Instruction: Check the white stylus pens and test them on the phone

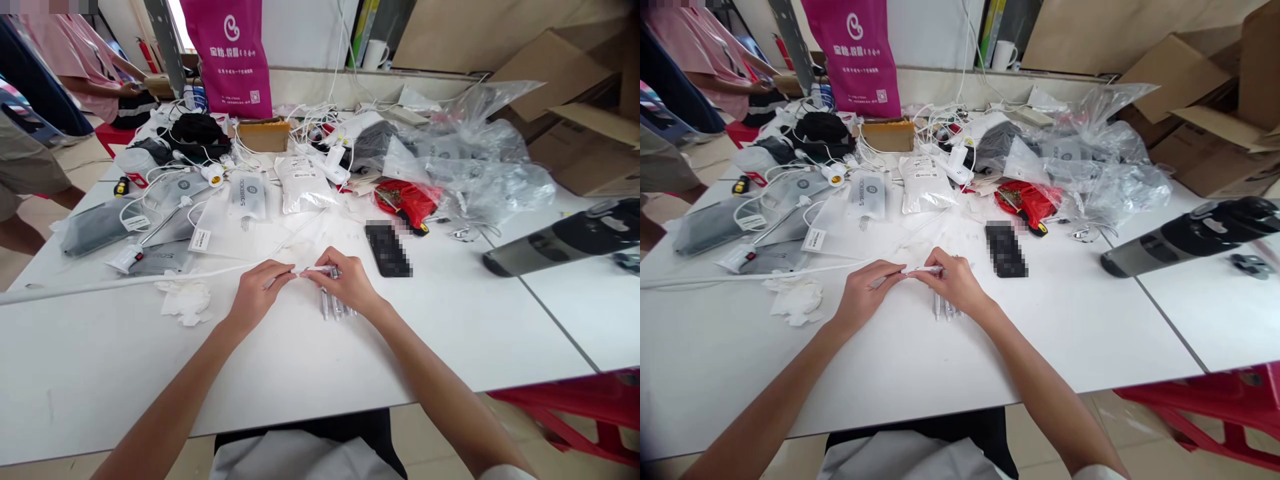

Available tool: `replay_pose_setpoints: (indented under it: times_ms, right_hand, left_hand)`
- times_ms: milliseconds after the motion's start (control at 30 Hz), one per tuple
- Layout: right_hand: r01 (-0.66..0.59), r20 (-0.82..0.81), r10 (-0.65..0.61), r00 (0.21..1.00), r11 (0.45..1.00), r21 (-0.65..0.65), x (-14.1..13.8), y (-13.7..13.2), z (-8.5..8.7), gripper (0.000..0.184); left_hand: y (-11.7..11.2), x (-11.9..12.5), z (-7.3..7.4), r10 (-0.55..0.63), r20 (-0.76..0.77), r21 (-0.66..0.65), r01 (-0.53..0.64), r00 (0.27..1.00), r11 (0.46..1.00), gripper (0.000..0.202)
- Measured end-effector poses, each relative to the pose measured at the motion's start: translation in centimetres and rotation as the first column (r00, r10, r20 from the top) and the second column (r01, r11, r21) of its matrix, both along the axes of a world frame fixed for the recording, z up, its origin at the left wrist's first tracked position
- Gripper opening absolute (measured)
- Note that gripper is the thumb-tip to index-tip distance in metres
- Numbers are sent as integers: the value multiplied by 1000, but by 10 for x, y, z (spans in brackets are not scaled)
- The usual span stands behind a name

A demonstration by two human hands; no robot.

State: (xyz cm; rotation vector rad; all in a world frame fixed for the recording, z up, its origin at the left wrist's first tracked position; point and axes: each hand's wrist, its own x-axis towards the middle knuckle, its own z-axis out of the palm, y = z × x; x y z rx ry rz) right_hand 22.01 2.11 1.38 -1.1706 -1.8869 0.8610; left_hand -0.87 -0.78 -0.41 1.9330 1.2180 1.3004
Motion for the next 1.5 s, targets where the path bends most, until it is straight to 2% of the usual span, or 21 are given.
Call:
replay_pose_setpoints:
  times_ms: [167,233,367,467,700,867,1033,1133,1267,1400,1500]
  right_hand:
    - [-68,281,23,959,986,150,6,4,-5,53]
    - [-94,337,30,941,980,175,7,4,-6,51]
    - [-218,324,143,935,954,207,9,4,-2,34]
    - [-283,330,193,924,926,250,10,4,1,30]
    - [-294,361,200,911,928,227,10,4,-2,28]
    - [-320,441,166,882,898,303,8,5,-4,38]
    - [-328,414,196,889,903,279,7,5,-6,32]
    - [-345,455,184,871,889,302,6,4,-6,38]
    - [-323,443,163,881,893,314,5,4,-8,35]
    - [-352,494,162,854,880,320,4,4,-9,39]
    - [-347,465,168,869,878,331,4,4,-8,33]
  left_hand:
    - [2,-1,0,0,2,20,0,1000,1000,13]
    - [3,-2,0,-14,0,5,14,1000,1000,13]
    - [3,-5,2,44,-21,-56,-45,999,997,11]
    - [2,-6,5,29,-47,-58,-32,998,998,13]
    - [2,-5,1,21,-117,-3,-21,993,1000,17]
    - [3,-4,-2,20,-127,50,-14,992,999,15]
    - [1,-2,-4,42,-151,68,-32,988,997,14]
    - [0,-2,-6,36,-165,77,-24,986,997,13]
    - [1,-2,-8,36,-190,92,-19,981,996,13]
    - [2,-3,-10,18,-198,128,7,980,992,13]
    - [3,-2,-9,13,-195,121,11,981,993,15]
